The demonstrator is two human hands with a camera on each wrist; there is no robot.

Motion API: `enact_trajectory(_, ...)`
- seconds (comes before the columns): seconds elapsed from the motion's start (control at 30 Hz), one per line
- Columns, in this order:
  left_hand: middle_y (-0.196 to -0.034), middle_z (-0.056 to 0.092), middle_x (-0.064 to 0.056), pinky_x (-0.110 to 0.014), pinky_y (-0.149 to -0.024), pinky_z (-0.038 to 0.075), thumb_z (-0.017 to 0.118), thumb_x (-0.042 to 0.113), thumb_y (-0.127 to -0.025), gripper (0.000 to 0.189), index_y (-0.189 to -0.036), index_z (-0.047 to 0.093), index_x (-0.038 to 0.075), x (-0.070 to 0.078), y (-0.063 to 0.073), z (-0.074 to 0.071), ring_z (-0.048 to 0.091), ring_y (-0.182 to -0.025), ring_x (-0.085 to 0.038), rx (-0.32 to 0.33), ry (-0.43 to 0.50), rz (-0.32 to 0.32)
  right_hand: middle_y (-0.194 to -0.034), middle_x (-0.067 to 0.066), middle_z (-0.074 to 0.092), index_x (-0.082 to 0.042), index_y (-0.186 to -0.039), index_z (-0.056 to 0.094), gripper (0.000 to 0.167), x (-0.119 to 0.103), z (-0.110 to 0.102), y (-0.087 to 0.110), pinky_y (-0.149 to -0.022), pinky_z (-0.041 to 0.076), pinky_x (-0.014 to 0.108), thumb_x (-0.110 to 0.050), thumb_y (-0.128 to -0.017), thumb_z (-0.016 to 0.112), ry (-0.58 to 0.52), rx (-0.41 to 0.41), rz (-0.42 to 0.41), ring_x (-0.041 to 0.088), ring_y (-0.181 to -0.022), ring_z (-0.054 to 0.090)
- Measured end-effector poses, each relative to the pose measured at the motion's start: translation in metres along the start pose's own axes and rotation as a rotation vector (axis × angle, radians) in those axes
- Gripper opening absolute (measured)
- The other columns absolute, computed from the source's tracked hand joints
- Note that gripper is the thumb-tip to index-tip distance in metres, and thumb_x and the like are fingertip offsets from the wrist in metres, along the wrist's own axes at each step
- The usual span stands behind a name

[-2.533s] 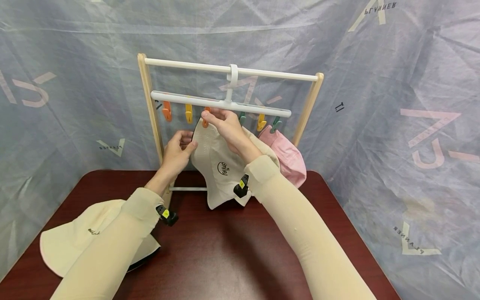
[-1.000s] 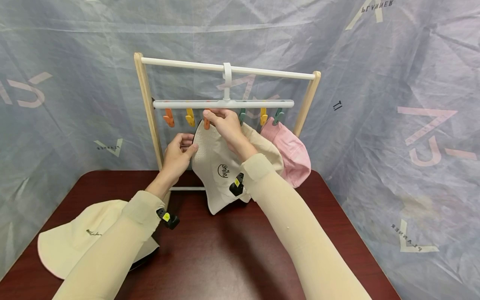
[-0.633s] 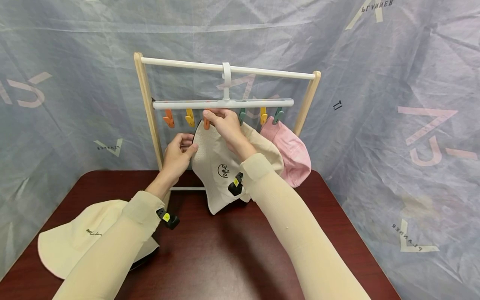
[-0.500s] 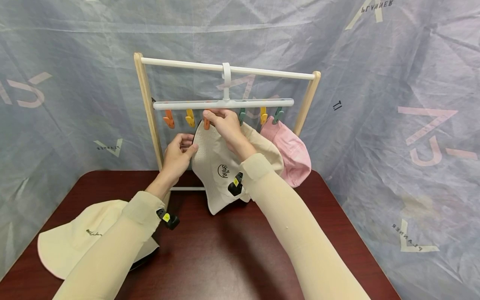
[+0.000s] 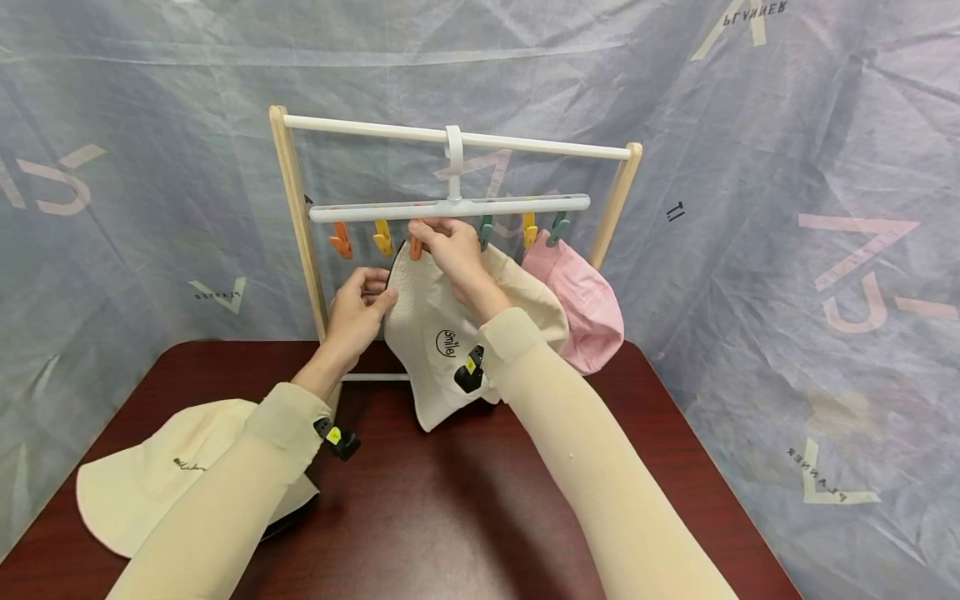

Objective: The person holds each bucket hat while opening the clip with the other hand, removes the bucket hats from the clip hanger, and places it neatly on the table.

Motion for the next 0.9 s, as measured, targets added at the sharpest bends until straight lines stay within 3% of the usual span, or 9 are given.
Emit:
enact_trajectory(0.27, -0.127, 0.062, -0.014, -0.033, -0.096, 0.05, 0.065, 0.016, -0.108, 0.034, -0.139, 0.058, 0.005, 0.0002, 0.0016, 0.0001, 0.061, -0.114, -0.027, 0.009, -0.005, 0.0, -0.079, 0.002, 0.071, -0.002, -0.109, 0.077, 0.018, -0.0007, 0.0011, 0.0014, -0.096, 0.057, 0.026, -0.018, -0.104, 0.072, -0.006, 0.007, -0.004, 0.015, -0.094, 0.071)
enact_trajectory(0.57, -0.128, 0.062, -0.014, -0.031, -0.095, 0.05, 0.065, 0.019, -0.108, 0.035, -0.14, 0.058, 0.005, -0.0016, 0.0027, -0.0001, 0.062, -0.115, -0.026, 0.004, -0.005, -0.002, -0.102, 0.005, 0.077, -0.003, -0.113, 0.078, 0.02, -0.0007, 0.0005, 0.0023, -0.097, 0.057, 0.026, -0.02, -0.103, 0.073, -0.004, 0.021, 0.031, 0.019, -0.106, 0.074)
enact_trajectory(0.9, -0.129, 0.061, -0.013, -0.034, -0.097, 0.05, 0.064, 0.02, -0.109, 0.036, -0.14, 0.057, 0.006, -0.003, 0.0049, -0.0001, 0.062, -0.118, -0.028, -0.003, -0.003, -0.014, -0.088, 0.002, 0.072, 0.001, -0.112, 0.076, 0.02, -0.0021, 0.0019, 0.0029, -0.095, 0.058, 0.027, -0.016, -0.104, 0.072, -0.037, -0.003, 0.011, 0.016, -0.097, 0.071)
Point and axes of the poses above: each hand's wrist, its own y-axis away from the middle knuckle, its own z-axis out of the palm, x = y × z, the point moved 4 cm from there along -y, towards the middle knuckle
